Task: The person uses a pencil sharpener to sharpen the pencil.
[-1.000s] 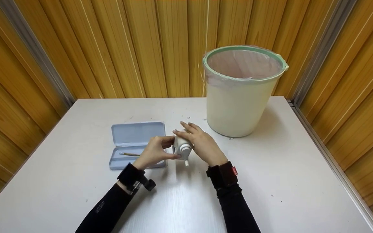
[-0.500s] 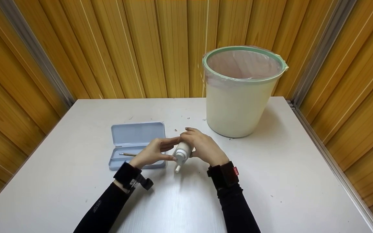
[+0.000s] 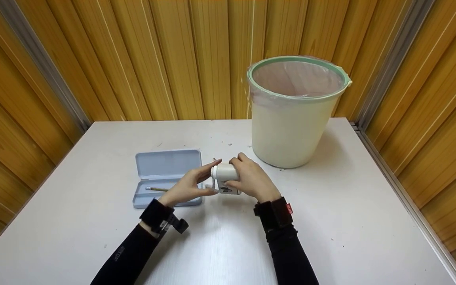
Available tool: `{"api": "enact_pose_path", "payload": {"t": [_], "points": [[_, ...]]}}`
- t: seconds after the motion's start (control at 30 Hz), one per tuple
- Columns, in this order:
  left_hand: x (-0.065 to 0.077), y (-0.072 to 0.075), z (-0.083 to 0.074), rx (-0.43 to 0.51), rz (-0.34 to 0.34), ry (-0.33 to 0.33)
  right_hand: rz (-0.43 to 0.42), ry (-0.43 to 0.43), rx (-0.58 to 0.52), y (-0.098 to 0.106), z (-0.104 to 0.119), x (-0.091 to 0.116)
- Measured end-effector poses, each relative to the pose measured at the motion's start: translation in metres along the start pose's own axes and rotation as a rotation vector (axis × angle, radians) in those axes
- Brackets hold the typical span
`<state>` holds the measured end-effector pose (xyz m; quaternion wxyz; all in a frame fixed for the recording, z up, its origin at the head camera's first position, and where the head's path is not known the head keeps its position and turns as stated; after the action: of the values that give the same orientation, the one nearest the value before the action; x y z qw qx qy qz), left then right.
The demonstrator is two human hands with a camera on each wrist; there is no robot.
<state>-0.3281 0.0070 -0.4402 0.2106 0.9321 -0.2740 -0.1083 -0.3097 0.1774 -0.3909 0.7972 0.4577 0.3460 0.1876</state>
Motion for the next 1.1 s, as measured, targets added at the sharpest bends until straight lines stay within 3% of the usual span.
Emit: {"api": "enact_pose_path", "payload": {"t": [0.17, 0.33, 0.5, 0.73, 0.9, 1.1], "points": [[-0.003, -0.008, 0.003, 0.072, -0.081, 0.043, -0.01, -0.011, -0.011, 0.001, 0.001, -0.001], [-0.003, -0.008, 0.006, 0.076, -0.116, 0.065, -0.029, -0.008, -0.049, 0.001, 0.001, -0.002], [-0.003, -0.002, 0.004, 0.091, -0.115, 0.056, -0.043, -0.06, -0.18, -0.001, -0.005, -0.003], [-0.001, 0.009, 0.003, 0.109, -0.146, 0.066, 0.044, -0.142, -0.387, -0.012, -0.019, 0.001], [0.0, 0.015, 0.002, 0.119, -0.169, 0.067, 0.042, -0.153, -0.534, -0.02, -0.025, 0.0], [0.001, 0.02, 0.001, 0.097, -0.177, 0.07, 0.021, -0.166, -0.5, -0.024, -0.027, 0.0]]}}
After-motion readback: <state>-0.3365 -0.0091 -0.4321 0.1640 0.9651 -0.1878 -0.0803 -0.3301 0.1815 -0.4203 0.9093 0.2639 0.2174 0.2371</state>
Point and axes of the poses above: each hand's wrist, its own x-axis away from the middle knuckle, its own y-axis out of the back of the hand, z = x × y, the point moved 5 cm from there along -x, towards the middle knuckle, and after that the axes turned 11 degrees about y, right-handed, at the moved point
